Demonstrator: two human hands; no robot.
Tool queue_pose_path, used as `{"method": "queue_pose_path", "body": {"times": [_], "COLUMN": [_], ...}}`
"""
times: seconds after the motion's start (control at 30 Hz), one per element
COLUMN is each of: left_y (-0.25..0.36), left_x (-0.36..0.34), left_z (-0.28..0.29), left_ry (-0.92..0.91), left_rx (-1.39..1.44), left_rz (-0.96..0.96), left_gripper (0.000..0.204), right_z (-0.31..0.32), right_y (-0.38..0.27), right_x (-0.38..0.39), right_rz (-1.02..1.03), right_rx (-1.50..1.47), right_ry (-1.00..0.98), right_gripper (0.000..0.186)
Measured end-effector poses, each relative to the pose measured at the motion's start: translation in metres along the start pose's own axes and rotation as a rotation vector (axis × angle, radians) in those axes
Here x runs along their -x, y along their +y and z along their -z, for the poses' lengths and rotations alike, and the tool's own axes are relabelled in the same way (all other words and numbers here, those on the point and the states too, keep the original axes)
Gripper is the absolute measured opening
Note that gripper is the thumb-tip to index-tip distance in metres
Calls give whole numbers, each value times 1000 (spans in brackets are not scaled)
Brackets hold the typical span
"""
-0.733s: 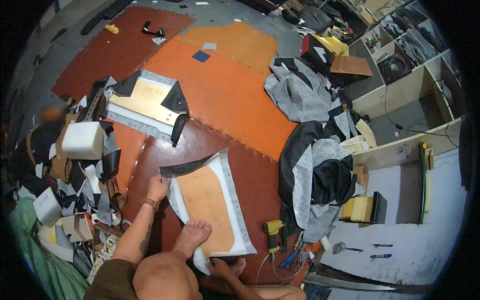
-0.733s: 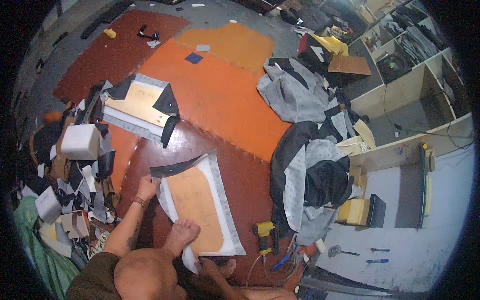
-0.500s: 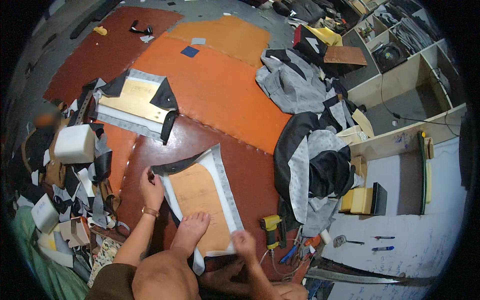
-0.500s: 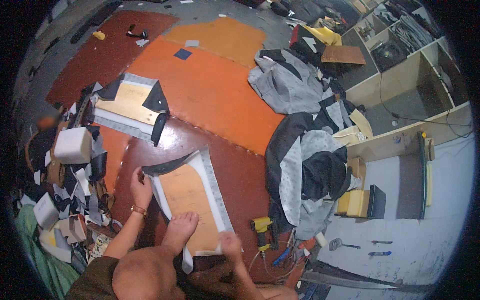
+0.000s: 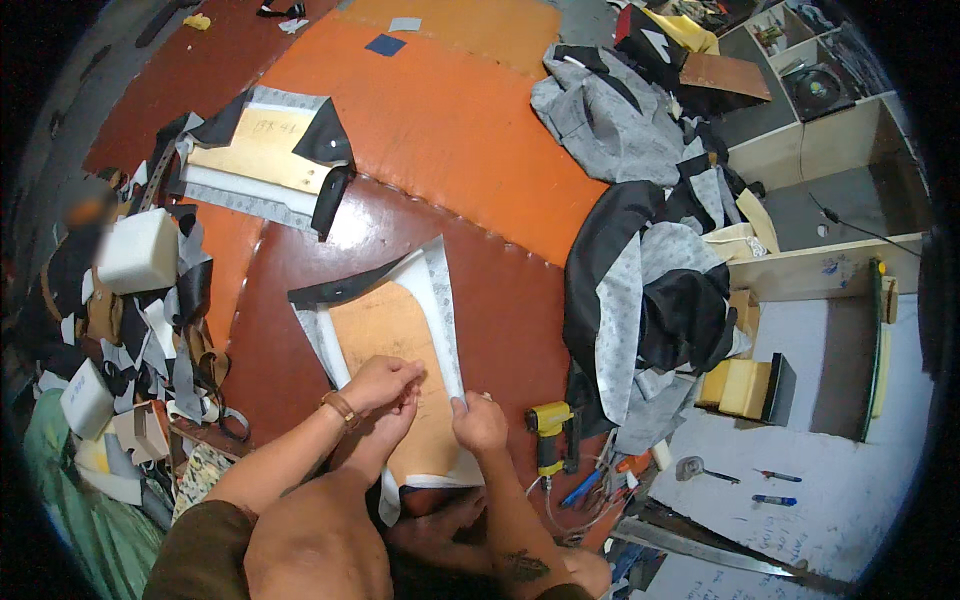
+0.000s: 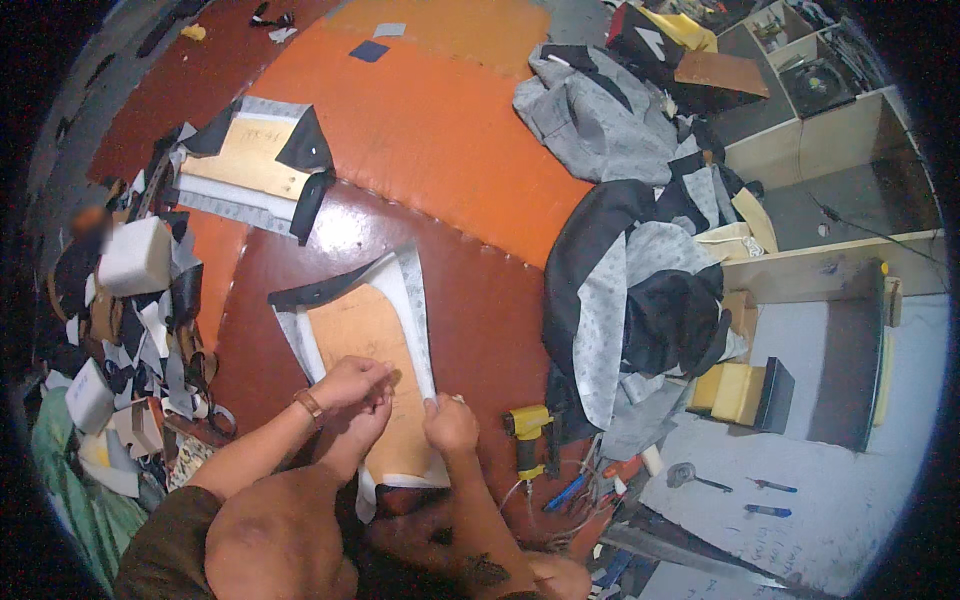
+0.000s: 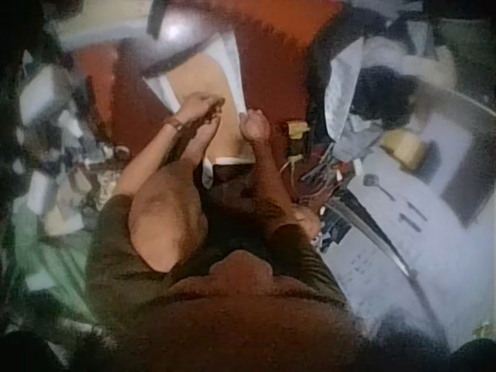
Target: The person sits on the floor and uses a staple gun to attach black fabric to foam cushion pieces. They repeatedly pull the fabric taut, staple along the edges, and flip the cushions to work on different sides.
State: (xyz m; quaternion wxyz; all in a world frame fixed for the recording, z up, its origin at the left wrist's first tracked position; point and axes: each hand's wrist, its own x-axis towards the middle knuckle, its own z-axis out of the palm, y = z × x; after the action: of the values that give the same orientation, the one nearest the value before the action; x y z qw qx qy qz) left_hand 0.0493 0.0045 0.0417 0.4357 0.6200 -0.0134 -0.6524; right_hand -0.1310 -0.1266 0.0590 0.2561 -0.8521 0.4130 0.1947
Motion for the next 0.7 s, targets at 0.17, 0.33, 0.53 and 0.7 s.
{"method": "queue_pose_path", "body": {"times": [0.17, 0.33, 0.53, 0.7], "left_y": [33, -8, -19, -12], "left_x": [-10, -38, -17, -8], "left_z": [-43, -47, -39, -37], "left_ry": [15, 269, 225, 291], "left_rx": [-559, -825, -769, -864], "left_rz": [7, -293, -357, -336], "left_gripper": [65, 63, 49, 47], "right_z": [-2, -18, -20, -6], "right_y": [-20, -17, -17, -5], "right_x": [17, 21, 28, 27], "right_rz": [265, 332, 373, 395], "right_rx": [215, 214, 219, 218], "right_ry": [46, 168, 228, 196], "right_gripper": [22, 17, 15, 16]}}
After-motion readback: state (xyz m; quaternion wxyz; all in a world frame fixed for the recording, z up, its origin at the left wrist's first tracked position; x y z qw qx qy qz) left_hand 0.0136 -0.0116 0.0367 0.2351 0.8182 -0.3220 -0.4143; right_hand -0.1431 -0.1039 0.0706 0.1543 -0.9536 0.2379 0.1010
